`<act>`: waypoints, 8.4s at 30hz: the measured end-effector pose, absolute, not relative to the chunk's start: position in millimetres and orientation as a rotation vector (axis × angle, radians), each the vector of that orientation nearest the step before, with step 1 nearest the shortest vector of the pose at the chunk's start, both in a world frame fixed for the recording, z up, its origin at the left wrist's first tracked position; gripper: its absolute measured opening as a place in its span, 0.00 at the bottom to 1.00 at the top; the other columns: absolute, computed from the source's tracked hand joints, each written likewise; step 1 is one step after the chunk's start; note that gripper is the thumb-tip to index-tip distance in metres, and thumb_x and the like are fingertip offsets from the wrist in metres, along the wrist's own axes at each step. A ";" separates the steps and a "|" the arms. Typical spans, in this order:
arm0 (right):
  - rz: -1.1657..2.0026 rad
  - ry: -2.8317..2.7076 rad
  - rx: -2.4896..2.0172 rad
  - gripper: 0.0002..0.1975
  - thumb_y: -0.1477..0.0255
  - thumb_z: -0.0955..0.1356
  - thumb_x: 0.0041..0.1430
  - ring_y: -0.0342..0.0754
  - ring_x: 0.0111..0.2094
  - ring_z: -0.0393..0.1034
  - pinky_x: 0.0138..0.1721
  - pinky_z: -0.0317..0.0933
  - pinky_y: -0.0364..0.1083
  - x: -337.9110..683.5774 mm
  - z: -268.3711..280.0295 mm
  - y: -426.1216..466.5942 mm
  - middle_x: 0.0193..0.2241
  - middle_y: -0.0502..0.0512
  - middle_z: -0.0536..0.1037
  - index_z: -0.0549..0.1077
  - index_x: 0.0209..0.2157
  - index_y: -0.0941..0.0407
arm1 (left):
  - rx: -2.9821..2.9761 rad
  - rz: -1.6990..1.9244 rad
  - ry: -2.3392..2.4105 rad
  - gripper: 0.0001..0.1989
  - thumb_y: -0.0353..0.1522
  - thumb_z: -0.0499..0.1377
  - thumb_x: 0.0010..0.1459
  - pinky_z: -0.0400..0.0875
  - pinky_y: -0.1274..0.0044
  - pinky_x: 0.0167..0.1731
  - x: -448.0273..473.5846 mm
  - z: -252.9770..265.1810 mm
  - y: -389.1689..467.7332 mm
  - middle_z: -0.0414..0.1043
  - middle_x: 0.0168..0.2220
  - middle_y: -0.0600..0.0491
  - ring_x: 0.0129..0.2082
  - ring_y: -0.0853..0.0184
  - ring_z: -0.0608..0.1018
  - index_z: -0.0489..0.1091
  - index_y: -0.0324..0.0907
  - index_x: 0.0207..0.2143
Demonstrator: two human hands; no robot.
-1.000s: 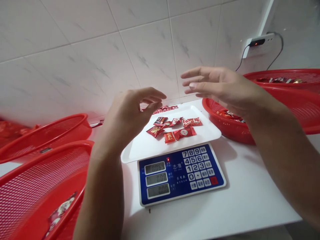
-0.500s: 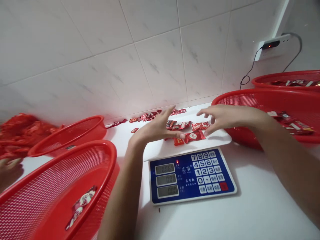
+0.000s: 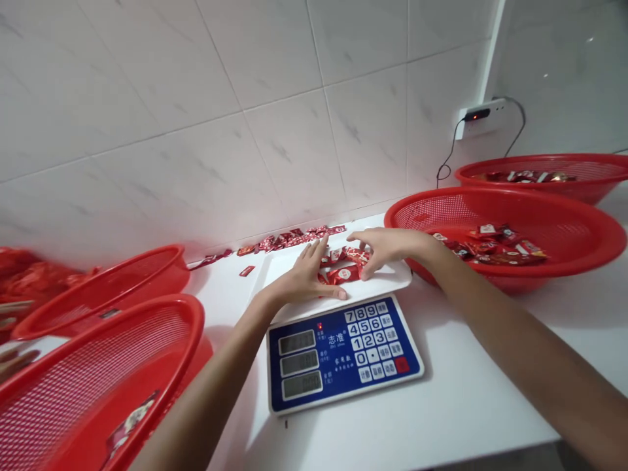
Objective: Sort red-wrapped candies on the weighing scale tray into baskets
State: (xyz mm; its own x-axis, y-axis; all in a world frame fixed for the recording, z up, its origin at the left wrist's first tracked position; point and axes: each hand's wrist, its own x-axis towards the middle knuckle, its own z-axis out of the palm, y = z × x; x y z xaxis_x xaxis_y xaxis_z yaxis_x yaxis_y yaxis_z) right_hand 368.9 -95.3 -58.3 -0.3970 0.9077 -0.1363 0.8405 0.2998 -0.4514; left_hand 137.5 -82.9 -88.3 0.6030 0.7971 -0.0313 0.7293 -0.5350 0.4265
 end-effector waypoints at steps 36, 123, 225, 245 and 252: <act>0.823 -2.202 -1.393 0.06 0.77 0.71 0.54 0.46 0.36 0.73 0.34 0.61 0.43 355.3 -70.3 -84.3 0.33 0.55 0.79 0.74 0.35 0.59 | 2.612 0.599 1.129 0.35 0.50 0.62 0.58 0.65 0.56 0.55 169.9 -102.6 -85.6 0.70 0.56 0.42 0.55 0.50 0.71 0.59 0.46 0.63; 0.804 -1.948 -1.103 0.15 0.82 0.70 0.55 0.45 0.29 0.75 0.33 0.72 0.43 358.0 -59.9 -96.5 0.29 0.53 0.79 0.75 0.46 0.61 | 2.624 0.428 1.719 0.21 0.40 0.63 0.56 0.72 0.68 0.40 130.1 -34.2 -112.1 0.78 0.44 0.46 0.41 0.57 0.79 0.71 0.43 0.51; 0.454 -1.846 -1.659 0.04 0.71 0.72 0.58 0.38 0.24 0.69 0.34 0.60 0.52 384.5 -33.0 -99.4 0.33 0.59 0.82 0.79 0.37 0.52 | 2.547 0.522 1.491 0.24 0.45 0.61 0.60 0.68 0.64 0.52 187.5 -99.8 -109.3 0.70 0.49 0.44 0.44 0.57 0.76 0.73 0.48 0.56; 0.500 -2.229 -1.568 0.21 0.54 0.69 0.56 0.54 0.37 0.76 0.37 0.67 0.52 377.6 -40.9 -109.8 0.42 0.55 0.80 0.75 0.49 0.48 | 1.529 1.224 1.266 0.17 0.35 0.68 0.52 0.60 0.83 0.17 102.2 -61.9 -153.6 0.80 0.34 0.45 0.23 0.73 0.73 0.77 0.36 0.43; 0.462 -2.224 -1.643 0.22 0.56 0.69 0.56 0.55 0.37 0.75 0.36 0.65 0.51 386.2 -39.5 -108.5 0.40 0.56 0.80 0.76 0.50 0.50 | 1.271 1.368 1.212 0.14 0.37 0.70 0.44 0.55 0.87 0.10 53.5 -57.8 -157.9 0.74 0.25 0.56 0.14 0.79 0.61 0.74 0.40 0.33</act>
